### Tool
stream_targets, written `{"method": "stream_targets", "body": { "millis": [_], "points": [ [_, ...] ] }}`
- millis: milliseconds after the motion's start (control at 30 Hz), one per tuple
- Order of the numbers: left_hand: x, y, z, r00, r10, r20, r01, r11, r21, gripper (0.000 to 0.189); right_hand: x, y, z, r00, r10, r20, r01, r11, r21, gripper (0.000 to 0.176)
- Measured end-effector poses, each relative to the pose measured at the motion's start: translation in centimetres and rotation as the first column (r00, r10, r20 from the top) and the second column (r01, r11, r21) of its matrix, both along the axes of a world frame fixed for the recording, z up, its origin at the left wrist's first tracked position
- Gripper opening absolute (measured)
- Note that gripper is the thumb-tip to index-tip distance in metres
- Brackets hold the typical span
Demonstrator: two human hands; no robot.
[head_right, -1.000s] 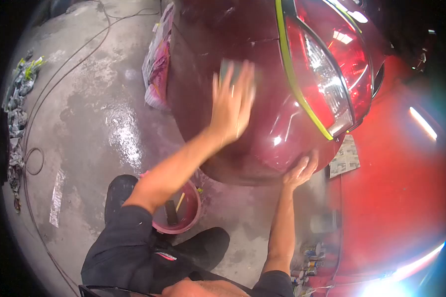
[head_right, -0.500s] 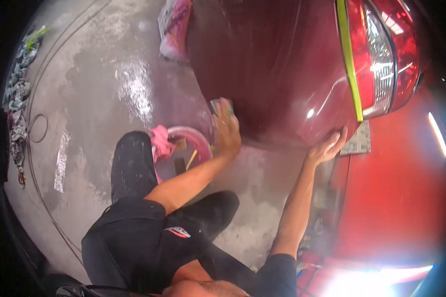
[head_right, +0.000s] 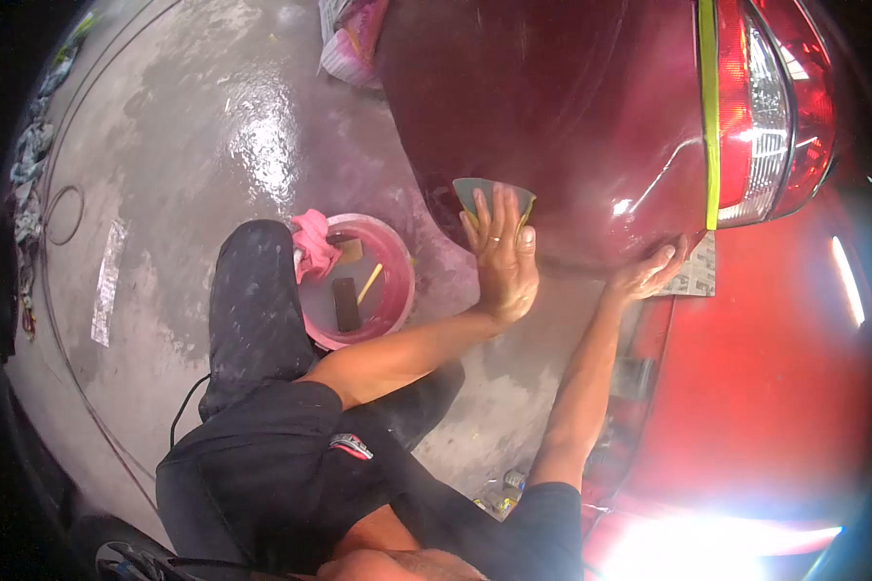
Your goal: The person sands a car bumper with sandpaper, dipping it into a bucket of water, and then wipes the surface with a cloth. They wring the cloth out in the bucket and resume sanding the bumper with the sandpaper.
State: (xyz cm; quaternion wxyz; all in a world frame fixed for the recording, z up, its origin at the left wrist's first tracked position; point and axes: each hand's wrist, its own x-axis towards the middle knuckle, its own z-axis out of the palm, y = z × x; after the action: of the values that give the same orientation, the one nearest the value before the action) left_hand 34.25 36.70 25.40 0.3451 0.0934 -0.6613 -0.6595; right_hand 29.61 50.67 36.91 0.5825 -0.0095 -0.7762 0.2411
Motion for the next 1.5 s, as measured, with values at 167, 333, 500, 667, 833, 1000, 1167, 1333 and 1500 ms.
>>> {"method": "stream_targets", "body": {
  "millis": [167, 333, 500, 667, 833, 1000, 1167, 1333, 1500],
  "points": [
    [-0.2, -0.3, -7.7, 0.990, -0.143, 0.004, 0.142, 0.990, 0.021, 0.052, 0.0, -0.2, 0.0, 0.989, 0.143, -0.035, -0.147, 0.980, -0.136, 0.050],
    [-0.7, -0.7, -6.6, 0.975, -0.206, 0.088, 0.195, 0.973, 0.126, 0.054, 0.1, 0.8, 0.3, 1.000, 0.003, 0.016, -0.003, 1.000, 0.015, 0.051],
    [-1.2, -0.7, -4.4, 0.940, -0.268, 0.209, 0.200, 0.933, 0.301, 0.055, -0.3, 0.2, 0.0, 0.988, 0.151, -0.035, -0.153, 0.984, -0.094, 0.054],
    [-14.2, -7.3, -11.8, 0.915, -0.307, 0.262, 0.071, 0.762, 0.644, 0.054, -0.3, 0.5, 0.0, 0.991, 0.131, -0.013, -0.132, 0.989, -0.066, 0.054],
    [-10.8, -3.3, -11.9, 0.912, -0.236, 0.336, 0.019, 0.841, 0.541, 0.055, 0.2, -0.3, 0.7, 0.999, 0.049, 0.019, -0.048, 0.998, -0.038, 0.056],
    [-9.9, -2.2, -12.5, 0.922, -0.349, 0.170, 0.068, 0.576, 0.815, 0.060, -0.3, 1.3, 0.0, 1.000, 0.008, -0.011, -0.007, 0.998, 0.063, 0.058],
    [-7.4, -3.6, -10.5, 0.896, -0.333, 0.295, 0.093, 0.789, 0.608, 0.061, 0.1, 0.1, 0.2, 1.000, -0.010, -0.011, 0.010, 1.000, -0.023, 0.057],
    [-14.0, -6.0, -15.8, 0.792, -0.568, 0.224, 0.180, 0.568, 0.803, 0.060, 0.1, 1.1, 0.1, 0.999, 0.014, -0.029, -0.013, 0.998, 0.057, 0.051],
    [-17.5, -10.4, -21.5, 0.718, -0.670, 0.188, 0.326, 0.562, 0.760, 0.057, 0.1, 1.5, 0.0, 0.999, -0.035, -0.035, 0.038, 0.995, 0.097, 0.050]
  ]
}}
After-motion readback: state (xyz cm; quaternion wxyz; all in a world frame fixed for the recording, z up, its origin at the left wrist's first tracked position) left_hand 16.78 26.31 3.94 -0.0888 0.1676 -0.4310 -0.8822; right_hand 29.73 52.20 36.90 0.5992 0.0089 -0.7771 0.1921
